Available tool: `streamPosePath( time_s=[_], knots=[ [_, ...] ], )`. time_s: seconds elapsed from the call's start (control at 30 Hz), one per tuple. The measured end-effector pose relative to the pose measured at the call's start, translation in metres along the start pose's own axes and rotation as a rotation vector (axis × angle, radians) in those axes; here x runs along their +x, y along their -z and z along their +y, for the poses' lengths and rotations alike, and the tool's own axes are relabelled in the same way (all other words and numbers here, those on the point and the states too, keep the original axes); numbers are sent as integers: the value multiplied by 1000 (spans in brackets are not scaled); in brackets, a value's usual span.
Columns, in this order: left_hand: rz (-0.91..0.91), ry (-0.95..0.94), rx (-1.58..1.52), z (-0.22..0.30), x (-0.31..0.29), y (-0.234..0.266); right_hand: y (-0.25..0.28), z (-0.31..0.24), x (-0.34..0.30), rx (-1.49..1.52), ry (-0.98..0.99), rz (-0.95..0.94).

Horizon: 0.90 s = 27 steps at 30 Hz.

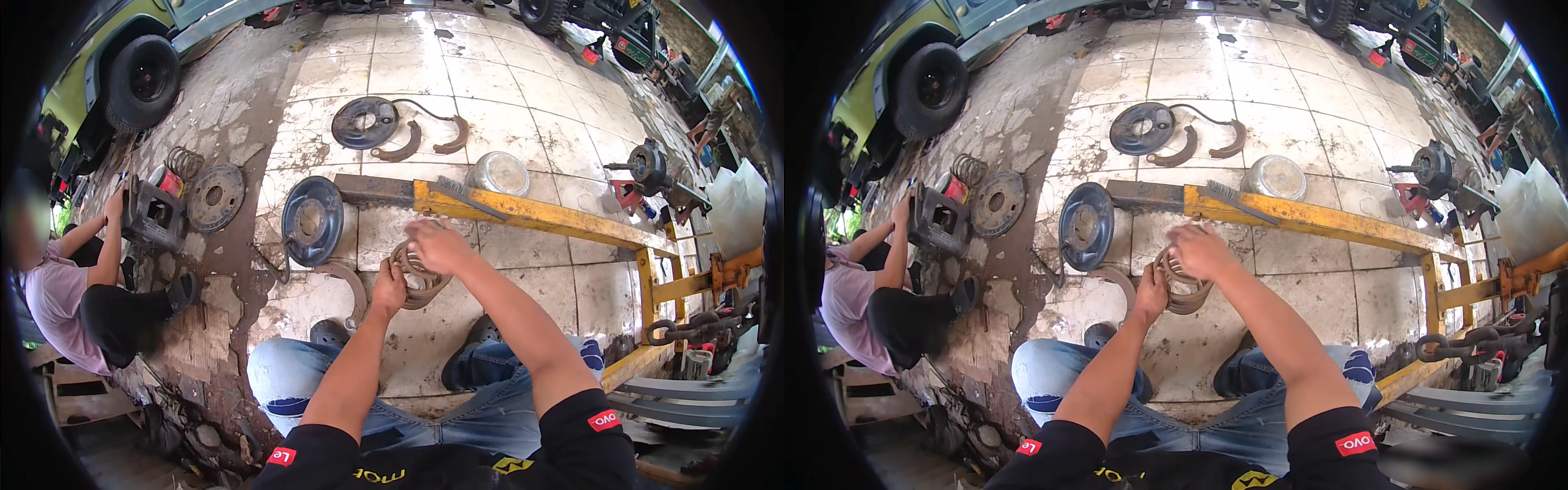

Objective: The person sits on the floor and uses a wire brush to scrub a metal coil spring. They rotate the spring to clean different sections and then wipe it with their hand.

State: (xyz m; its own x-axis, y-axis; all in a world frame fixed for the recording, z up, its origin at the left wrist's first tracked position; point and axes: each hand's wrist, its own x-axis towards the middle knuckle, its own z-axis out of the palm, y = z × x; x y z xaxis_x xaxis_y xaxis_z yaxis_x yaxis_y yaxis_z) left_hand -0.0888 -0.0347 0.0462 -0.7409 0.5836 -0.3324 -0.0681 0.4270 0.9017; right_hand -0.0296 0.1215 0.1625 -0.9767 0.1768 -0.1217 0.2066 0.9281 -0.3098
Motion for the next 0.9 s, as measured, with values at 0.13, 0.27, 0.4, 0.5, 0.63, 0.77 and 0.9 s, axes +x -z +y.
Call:
streamPosePath(
  time_s=[0.13,0.27,0.4,0.5,0.63,0.77,0.9],
  knots=[
    [-55,60,-97,15,-1,-2,-3,-3,5,-56,-130,130],
    [32,-80,-39,-31,19,-11,7,-25,0,25,-6,70],
    [38,-120,73,-26,15,-18,14,1,-4,-36,-275,50],
    [68,-121,57,-29,20,-14,2,-14,-2,-151,-148,51],
    [25,-50,65,-12,11,-7,-1,-25,-7,-18,-144,89],
    [-21,-29,64,26,-5,1,-2,-20,-1,20,-295,165],
    [-32,35,7,21,-7,4,-1,-35,-7,-118,-81,65]
  ],
)
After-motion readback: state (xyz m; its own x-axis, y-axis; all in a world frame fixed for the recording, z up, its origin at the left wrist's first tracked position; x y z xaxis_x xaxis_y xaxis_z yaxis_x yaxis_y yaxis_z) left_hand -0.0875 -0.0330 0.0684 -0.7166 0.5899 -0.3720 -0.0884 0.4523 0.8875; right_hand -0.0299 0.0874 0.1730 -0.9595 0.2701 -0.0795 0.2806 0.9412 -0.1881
